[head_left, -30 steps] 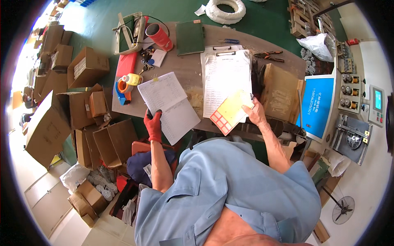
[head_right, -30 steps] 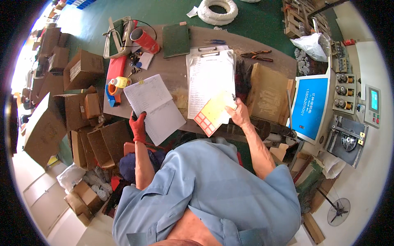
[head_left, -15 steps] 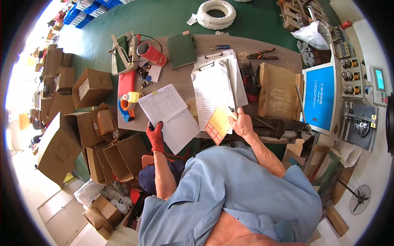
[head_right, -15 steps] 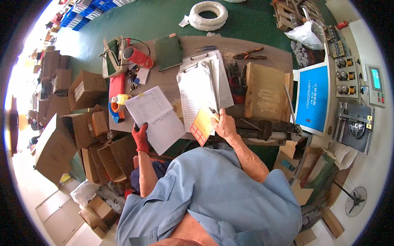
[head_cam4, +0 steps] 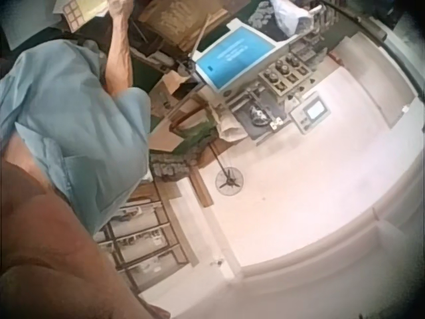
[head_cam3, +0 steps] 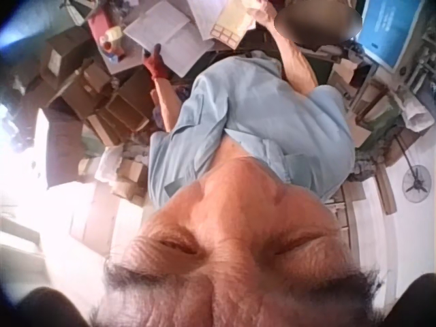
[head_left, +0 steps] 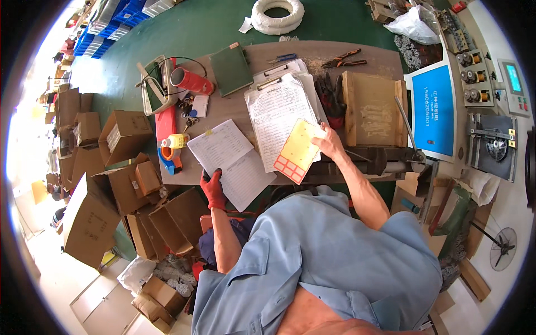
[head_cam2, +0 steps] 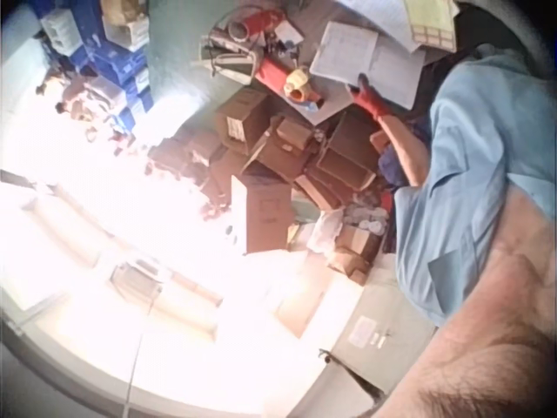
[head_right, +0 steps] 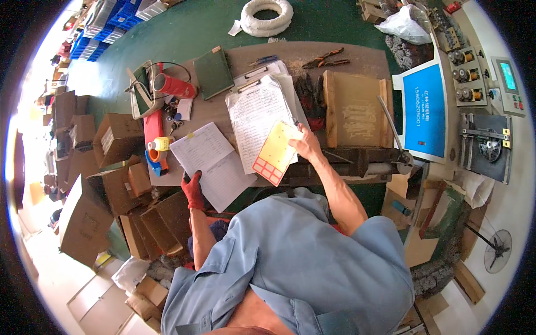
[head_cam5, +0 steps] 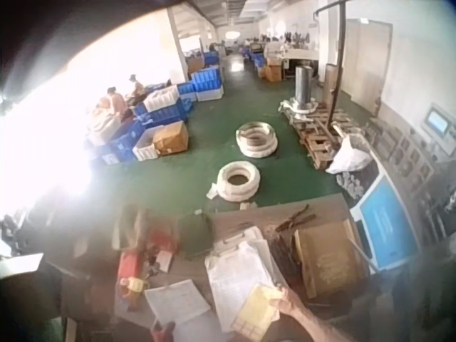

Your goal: The person writes on a yellow notepad with a pen, then picks up a bundle of metal rods and moves them. They return to the table, flip through papers on a clipboard, and organize the notepad and other items. Finally, they pick up a roll of tape and a green notebook.

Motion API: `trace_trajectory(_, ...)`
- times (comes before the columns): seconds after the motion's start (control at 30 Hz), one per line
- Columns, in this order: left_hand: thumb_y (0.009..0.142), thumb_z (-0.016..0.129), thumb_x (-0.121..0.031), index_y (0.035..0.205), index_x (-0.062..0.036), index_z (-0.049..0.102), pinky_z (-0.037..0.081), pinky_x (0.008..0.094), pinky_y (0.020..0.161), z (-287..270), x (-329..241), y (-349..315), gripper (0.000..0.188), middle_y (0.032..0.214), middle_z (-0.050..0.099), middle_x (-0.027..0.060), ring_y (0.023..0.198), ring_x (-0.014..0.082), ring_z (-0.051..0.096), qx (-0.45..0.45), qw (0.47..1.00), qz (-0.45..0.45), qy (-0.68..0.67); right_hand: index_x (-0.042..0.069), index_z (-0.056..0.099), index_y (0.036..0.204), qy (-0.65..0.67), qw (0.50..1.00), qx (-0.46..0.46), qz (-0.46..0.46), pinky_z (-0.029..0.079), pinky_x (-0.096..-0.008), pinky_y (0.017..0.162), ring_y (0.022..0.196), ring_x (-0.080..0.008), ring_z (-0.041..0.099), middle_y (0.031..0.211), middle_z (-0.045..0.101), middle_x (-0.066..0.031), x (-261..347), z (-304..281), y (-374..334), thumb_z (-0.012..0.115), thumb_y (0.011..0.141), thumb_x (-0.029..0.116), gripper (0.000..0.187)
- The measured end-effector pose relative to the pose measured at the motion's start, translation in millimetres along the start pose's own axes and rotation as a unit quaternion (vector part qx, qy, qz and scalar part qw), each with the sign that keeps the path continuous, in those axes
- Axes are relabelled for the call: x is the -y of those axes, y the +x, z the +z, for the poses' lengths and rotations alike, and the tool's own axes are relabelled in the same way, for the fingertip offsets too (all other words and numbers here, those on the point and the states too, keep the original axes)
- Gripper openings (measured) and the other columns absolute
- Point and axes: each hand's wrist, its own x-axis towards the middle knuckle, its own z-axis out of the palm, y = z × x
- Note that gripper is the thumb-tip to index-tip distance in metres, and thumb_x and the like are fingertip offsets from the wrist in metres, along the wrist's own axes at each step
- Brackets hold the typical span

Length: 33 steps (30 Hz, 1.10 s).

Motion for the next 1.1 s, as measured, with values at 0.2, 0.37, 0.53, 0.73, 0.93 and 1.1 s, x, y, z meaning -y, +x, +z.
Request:
trace_trajectory(0.2,0.076,0.068,-0.003,0.114,0.0040,0.061,0.049,0.0315,0.077,10.3,-7.2,-3.7,0.039,0.100,0.067,0.0080,0.084,0.0178,0.061,0.006,1.000,0.011,0.009,0.000,0.060,0.102,-0.240,0.970,-0.018,0.035,0.053,-0.0426,0.078,0.090,-0.0354,0.065,0.103,0.060,-0.0181,3.0,7.1,8.8,0.080,0.070,0.041,0.056)
trace_trajectory(0.37,0.076,0.068,-0.003,0.111,0.0044,0.062,0.049,0.0310,0.077,-3.0,11.8,-1.5,0.037,0.100,0.067,0.0079,0.085,0.0175,0.061,-0.010,0.999,0.023,0.033,0.000,0.057,0.107,-0.282,0.959,-0.035,-0.004,0.053,-0.0475,0.080,0.093,-0.0402,0.063,0.108,0.050,-0.0195,75.3,16.7,-21.6,0.074,0.078,0.036,0.050)
trace_trajectory(0.53,0.075,0.068,-0.002,0.111,0.0047,0.064,0.049,0.0303,0.077,-13.9,14.0,-11.6,0.037,0.099,0.068,0.0077,0.083,0.0171,0.062,-0.052,0.998,-0.019,0.000,-0.002,0.056,0.108,-0.172,0.985,0.028,-0.018,0.052,-0.0481,0.080,0.089,-0.0423,0.065,0.090,0.066,-0.0294,79.8,55.6,-22.2,0.065,0.078,0.024,0.040)
trace_trajectory(0.73,0.075,0.069,-0.004,0.110,0.0048,0.065,0.049,0.0299,0.075,-48.8,9.2,-0.2,0.036,0.097,0.069,0.0080,0.081,0.0175,0.062,-0.040,0.999,0.007,0.020,-0.001,0.062,0.109,0.241,0.965,0.092,-0.039,0.054,-0.0352,0.073,0.081,-0.0261,0.067,0.091,0.069,-0.0149,56.1,57.1,-15.5,0.063,0.079,0.014,0.034)
trace_trajectory(0.93,0.077,0.066,-0.009,0.114,0.0018,0.062,0.053,0.0342,0.075,-55.3,-63.3,-11.7,0.039,0.099,0.067,0.0095,0.081,0.0211,0.065,0.023,0.999,-0.004,-0.024,-0.009,0.059,0.117,0.462,0.877,0.131,0.011,0.054,-0.0312,0.078,0.088,-0.0198,0.068,0.101,0.069,-0.0139,70.5,-20.0,-57.9,0.063,0.079,0.007,0.041)
trace_trajectory(1.1,0.074,0.068,-0.013,0.114,-0.0010,0.062,0.051,0.0332,0.073,-11.6,-108.1,-14.0,0.042,0.093,0.066,0.0071,0.078,0.0187,0.063,0.062,0.993,-0.064,-0.079,-0.005,0.063,0.111,0.411,0.912,-0.004,0.002,0.055,-0.0295,0.074,0.083,-0.0183,0.069,0.096,0.070,-0.0095,38.4,-105.6,-88.1,0.065,0.080,0.008,0.034)
